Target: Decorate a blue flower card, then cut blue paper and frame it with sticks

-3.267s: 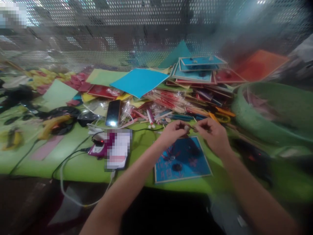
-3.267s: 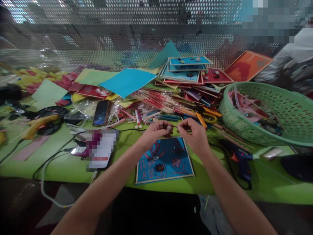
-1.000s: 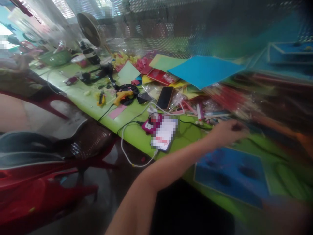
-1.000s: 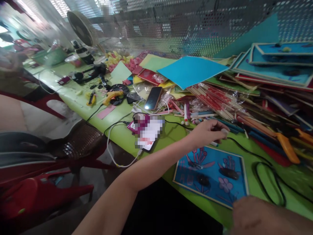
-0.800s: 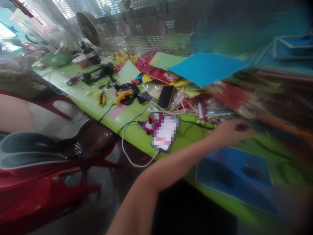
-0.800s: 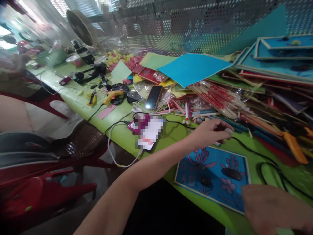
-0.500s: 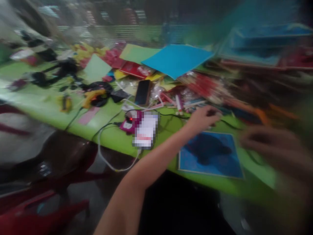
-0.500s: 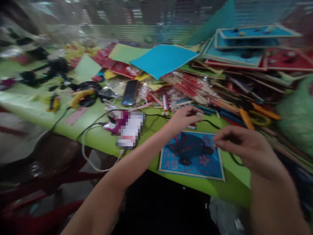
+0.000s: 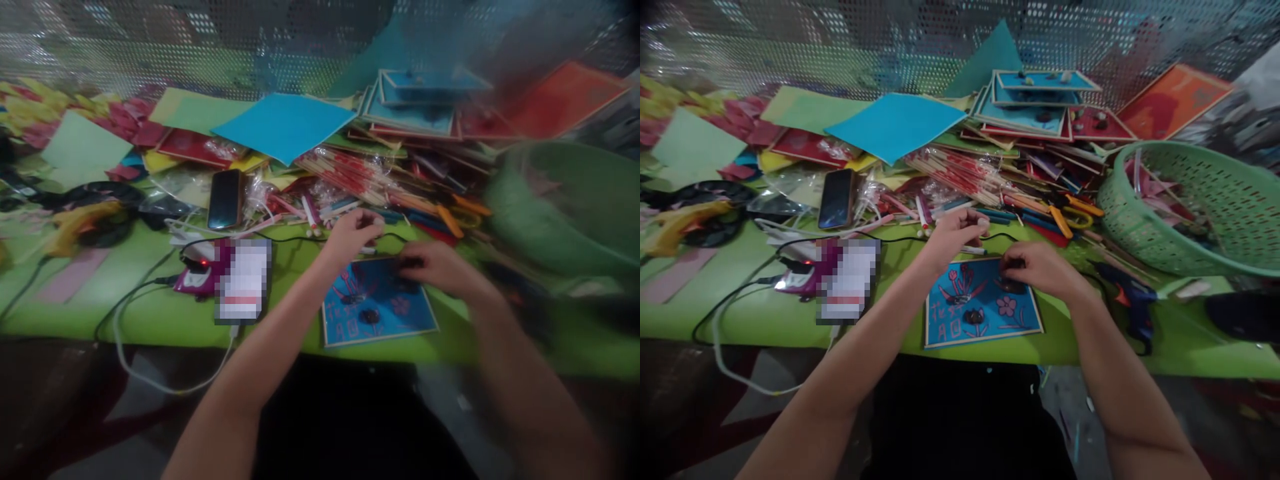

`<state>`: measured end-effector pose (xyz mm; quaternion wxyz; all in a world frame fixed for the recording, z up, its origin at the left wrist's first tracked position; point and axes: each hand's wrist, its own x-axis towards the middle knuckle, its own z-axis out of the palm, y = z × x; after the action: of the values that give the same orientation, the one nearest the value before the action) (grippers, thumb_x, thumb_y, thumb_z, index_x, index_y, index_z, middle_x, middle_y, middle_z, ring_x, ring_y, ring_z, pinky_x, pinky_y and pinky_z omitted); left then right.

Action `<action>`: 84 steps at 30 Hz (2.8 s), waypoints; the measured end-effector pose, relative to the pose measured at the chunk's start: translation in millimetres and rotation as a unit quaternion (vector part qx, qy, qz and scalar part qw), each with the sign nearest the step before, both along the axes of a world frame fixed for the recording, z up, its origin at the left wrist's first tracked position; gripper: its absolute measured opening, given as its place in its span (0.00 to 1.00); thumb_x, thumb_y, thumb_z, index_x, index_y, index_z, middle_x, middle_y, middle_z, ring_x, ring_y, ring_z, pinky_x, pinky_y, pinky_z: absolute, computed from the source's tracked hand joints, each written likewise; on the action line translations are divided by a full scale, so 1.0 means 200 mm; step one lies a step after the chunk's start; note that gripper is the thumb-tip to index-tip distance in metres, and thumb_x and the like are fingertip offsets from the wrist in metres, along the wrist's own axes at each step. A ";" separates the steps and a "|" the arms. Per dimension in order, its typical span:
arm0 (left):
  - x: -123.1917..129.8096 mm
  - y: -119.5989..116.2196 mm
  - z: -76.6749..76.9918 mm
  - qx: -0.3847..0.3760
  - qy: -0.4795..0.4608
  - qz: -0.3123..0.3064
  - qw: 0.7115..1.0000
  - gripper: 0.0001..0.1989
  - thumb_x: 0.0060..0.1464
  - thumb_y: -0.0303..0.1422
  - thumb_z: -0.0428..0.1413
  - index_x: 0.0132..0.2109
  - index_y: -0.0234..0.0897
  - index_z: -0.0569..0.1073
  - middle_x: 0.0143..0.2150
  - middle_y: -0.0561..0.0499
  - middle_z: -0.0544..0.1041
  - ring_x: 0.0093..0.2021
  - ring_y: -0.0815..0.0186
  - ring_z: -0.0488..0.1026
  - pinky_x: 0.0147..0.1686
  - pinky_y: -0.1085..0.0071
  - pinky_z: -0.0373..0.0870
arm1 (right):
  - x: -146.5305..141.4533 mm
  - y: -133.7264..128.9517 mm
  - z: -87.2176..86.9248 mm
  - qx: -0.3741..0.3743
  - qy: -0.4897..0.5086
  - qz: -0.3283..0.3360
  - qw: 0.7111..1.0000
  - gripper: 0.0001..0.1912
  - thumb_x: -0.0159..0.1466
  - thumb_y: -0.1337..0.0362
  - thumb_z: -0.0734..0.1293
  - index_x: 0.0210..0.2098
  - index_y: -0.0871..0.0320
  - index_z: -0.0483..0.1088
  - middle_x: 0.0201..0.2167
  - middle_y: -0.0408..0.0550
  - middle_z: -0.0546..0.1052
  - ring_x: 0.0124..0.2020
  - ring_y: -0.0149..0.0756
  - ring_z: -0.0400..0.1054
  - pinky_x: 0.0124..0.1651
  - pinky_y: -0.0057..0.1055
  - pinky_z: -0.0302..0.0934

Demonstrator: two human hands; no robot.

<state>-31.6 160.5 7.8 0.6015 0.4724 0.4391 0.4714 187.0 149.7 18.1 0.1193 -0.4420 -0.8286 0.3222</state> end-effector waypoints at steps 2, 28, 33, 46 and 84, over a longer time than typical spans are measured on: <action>0.00 0.00 0.00 -0.004 0.002 -0.001 1.000 0.02 0.58 0.26 0.60 0.39 0.33 0.75 0.33 0.52 0.76 0.32 0.71 0.73 0.37 0.72 0.75 | 0.00 0.01 0.00 -0.002 -0.013 0.014 1.000 0.07 0.60 0.59 0.70 0.32 0.53 0.80 0.31 0.45 0.82 0.34 0.38 0.75 0.40 0.34 0.65; 0.01 0.04 -0.05 -0.012 -0.032 -0.013 0.999 0.02 0.57 0.25 0.61 0.39 0.33 0.76 0.31 0.53 0.78 0.28 0.73 0.72 0.36 0.74 0.74 | -0.05 -0.19 0.19 0.101 -0.134 0.009 0.986 0.06 0.64 0.64 0.67 0.34 0.56 0.77 0.33 0.47 0.81 0.33 0.35 0.72 0.36 0.30 0.58; 0.01 0.02 -0.03 -0.038 -0.068 -0.073 0.994 0.10 0.55 0.27 0.66 0.45 0.33 0.79 0.38 0.49 0.83 0.32 0.71 0.76 0.43 0.69 0.76 | 0.15 -0.59 0.22 -0.123 -0.021 0.071 0.990 0.12 0.68 0.55 0.69 0.32 0.53 0.79 0.29 0.43 0.81 0.31 0.34 0.74 0.39 0.30 0.65; 0.02 0.02 -0.07 -0.025 -0.117 -0.080 0.990 0.19 0.48 0.24 0.68 0.49 0.33 0.80 0.36 0.49 0.83 0.36 0.68 0.79 0.47 0.67 0.78 | 0.74 -0.64 -0.14 0.088 0.030 -0.587 0.804 0.24 0.53 0.42 0.72 0.37 0.54 0.73 0.31 0.48 0.79 0.33 0.42 0.70 0.37 0.37 0.61; 0.02 0.01 -0.09 -0.005 -0.119 -0.202 0.972 0.29 0.45 0.40 0.77 0.52 0.31 0.81 0.43 0.40 0.86 0.44 0.58 0.84 0.54 0.56 0.78 | 0.12 -0.56 0.04 0.013 0.340 -0.361 0.868 0.24 0.56 0.39 0.76 0.30 0.56 0.79 0.27 0.48 0.79 0.26 0.33 0.67 0.29 0.30 0.61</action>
<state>-28.1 162.2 -10.6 0.7342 0.4889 0.2623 0.3912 211.7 38.5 26.9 0.5072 -0.5719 -0.5234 0.3765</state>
